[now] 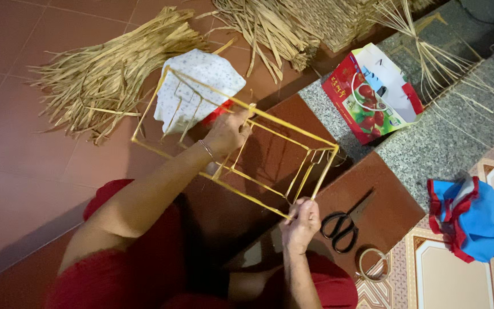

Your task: The person sits on the floor assembling a rectangular bamboo/palm-strip frame. They cut thin strips with scissors, wrap and tie strips onto the yellow frame joints, and rotate the frame to work on different sides, building up the lattice structure.

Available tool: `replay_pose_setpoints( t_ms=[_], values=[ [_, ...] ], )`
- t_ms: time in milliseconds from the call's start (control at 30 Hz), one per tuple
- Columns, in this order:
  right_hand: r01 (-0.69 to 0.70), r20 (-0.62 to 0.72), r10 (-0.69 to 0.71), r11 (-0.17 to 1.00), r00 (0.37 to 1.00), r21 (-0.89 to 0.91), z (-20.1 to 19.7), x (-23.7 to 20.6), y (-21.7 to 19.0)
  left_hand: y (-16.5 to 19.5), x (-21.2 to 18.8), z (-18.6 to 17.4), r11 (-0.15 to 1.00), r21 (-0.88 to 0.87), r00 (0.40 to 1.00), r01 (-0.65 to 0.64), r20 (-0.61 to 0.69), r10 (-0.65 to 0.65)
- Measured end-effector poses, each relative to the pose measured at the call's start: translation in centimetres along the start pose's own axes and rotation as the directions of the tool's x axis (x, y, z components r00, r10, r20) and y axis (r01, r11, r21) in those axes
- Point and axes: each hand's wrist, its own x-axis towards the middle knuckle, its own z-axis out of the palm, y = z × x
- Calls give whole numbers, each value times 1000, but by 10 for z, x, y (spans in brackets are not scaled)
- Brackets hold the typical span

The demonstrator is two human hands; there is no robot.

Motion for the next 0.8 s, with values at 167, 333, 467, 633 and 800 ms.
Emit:
replay_pose_setpoints(
  t_ms=[167,333,467,633,800],
  values=[
    [81,-46,-79,995,996,54,-14,18,-6,15,-14,-2,836,-344,793,427,587,-163],
    [229,-33,-229,973,973,15,-26,23,-2,28,-33,5,900,414,925,-137,379,-33],
    [202,-100,-201,979,975,5,-31,25,5,31,-37,5,937,350,919,16,364,-151],
    [171,-146,-168,985,975,10,-36,26,6,39,-40,14,946,324,903,3,406,-142],
    [117,-137,-112,993,984,31,-31,30,0,39,-29,11,955,285,929,-87,369,-25]
  ],
)
